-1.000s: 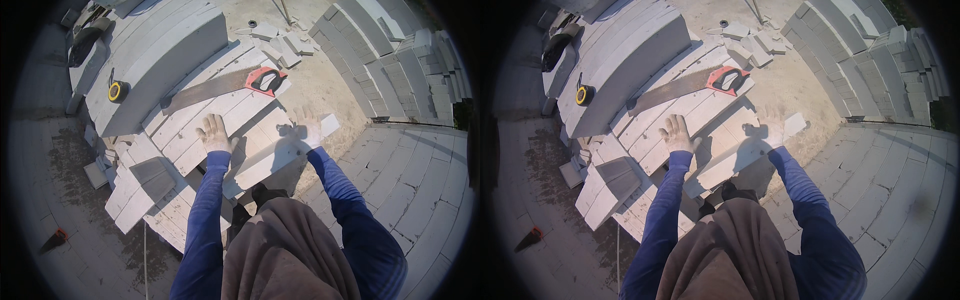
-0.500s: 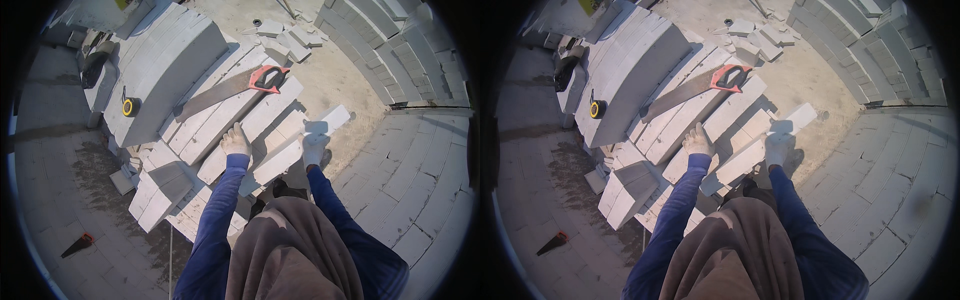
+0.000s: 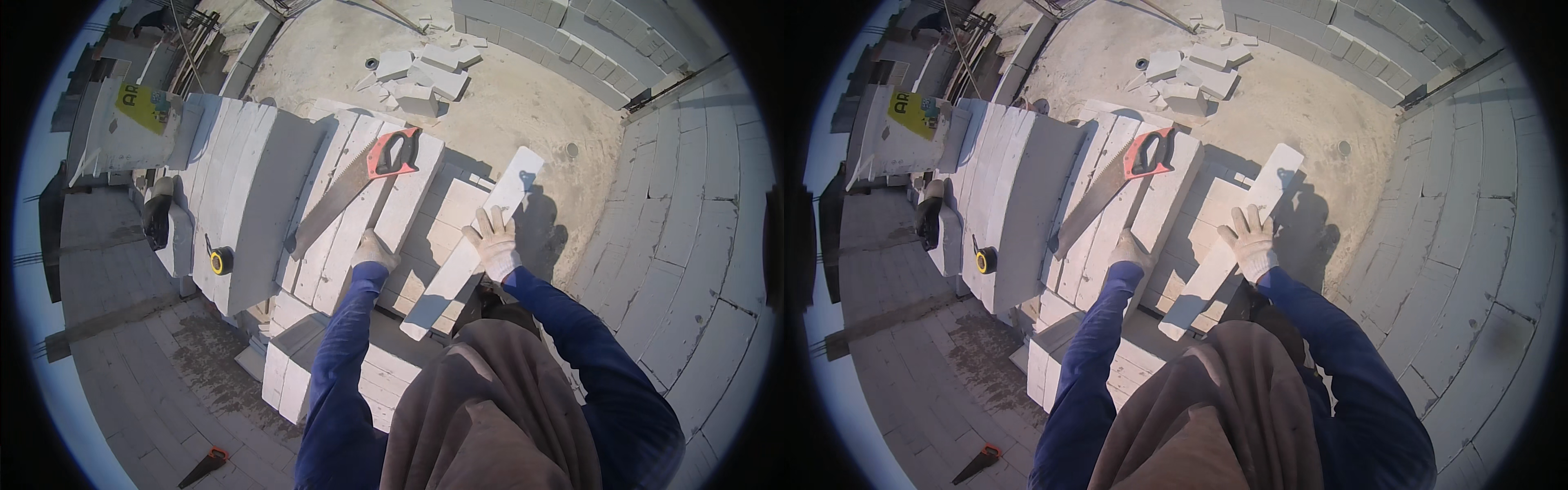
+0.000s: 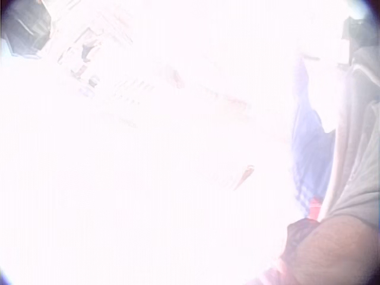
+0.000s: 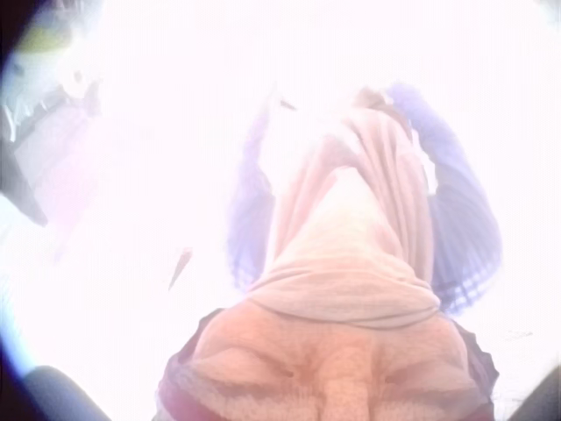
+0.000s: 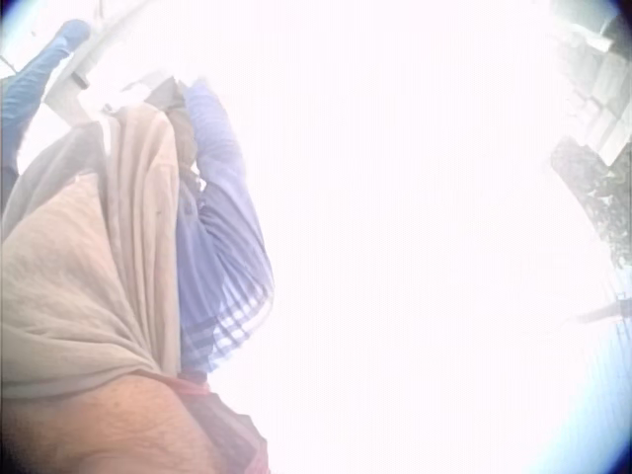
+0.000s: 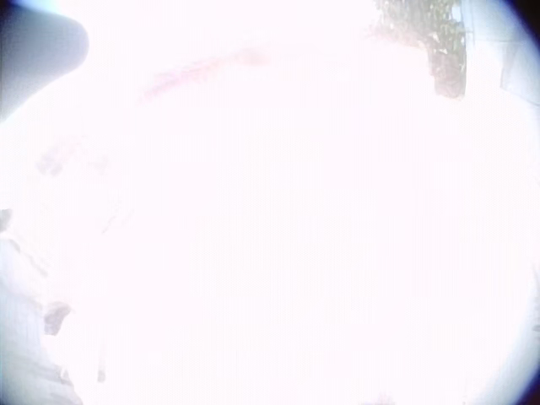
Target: The person measures and cuts white rectangular tiles using a tape measure and a hand saw. They repeatedly measure the tiles, mark them, and saw them into smaller pieces on a tiled outdoor surface. The cut pieces are stacked or placed aside.
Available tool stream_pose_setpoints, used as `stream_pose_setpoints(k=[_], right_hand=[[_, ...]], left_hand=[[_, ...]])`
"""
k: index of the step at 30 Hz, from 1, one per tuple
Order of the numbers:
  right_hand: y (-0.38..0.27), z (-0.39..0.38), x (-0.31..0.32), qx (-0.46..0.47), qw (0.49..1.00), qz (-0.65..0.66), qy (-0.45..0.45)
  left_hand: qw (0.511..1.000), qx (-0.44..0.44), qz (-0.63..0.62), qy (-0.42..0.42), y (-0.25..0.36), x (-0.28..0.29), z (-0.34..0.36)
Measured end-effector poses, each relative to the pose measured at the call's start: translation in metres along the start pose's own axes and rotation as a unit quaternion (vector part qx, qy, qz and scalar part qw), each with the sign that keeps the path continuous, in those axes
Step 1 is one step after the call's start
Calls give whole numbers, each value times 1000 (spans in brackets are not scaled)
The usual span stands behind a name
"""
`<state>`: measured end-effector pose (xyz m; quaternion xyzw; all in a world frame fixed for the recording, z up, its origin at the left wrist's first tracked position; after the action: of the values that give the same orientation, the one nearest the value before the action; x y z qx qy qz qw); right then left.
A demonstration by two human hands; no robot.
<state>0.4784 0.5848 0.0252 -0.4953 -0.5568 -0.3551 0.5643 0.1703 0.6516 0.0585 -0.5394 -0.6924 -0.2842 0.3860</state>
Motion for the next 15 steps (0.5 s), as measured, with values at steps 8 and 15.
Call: stream_pose_setpoints(k=[8, 15], right_hand=[[2, -4, 6, -20, 999, 33, -11], [4, 13, 19, 96, 990, -103, 17]], left_hand=[[991, -92, 85, -38, 38, 89, -35], [979, -157, 127, -22, 35, 186, -150]])
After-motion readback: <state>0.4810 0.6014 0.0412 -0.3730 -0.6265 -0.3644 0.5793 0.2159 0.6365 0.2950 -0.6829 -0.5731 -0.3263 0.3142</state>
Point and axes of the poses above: each hand's wrist, its own z-axis towards the middle knuckle, its own x-axis out of the back of the hand, y = z × x, the point moved 2 cm from there along z, towards the middle knuckle, and after that the axes turned 6 degrees about y, right-handed, at the moved point
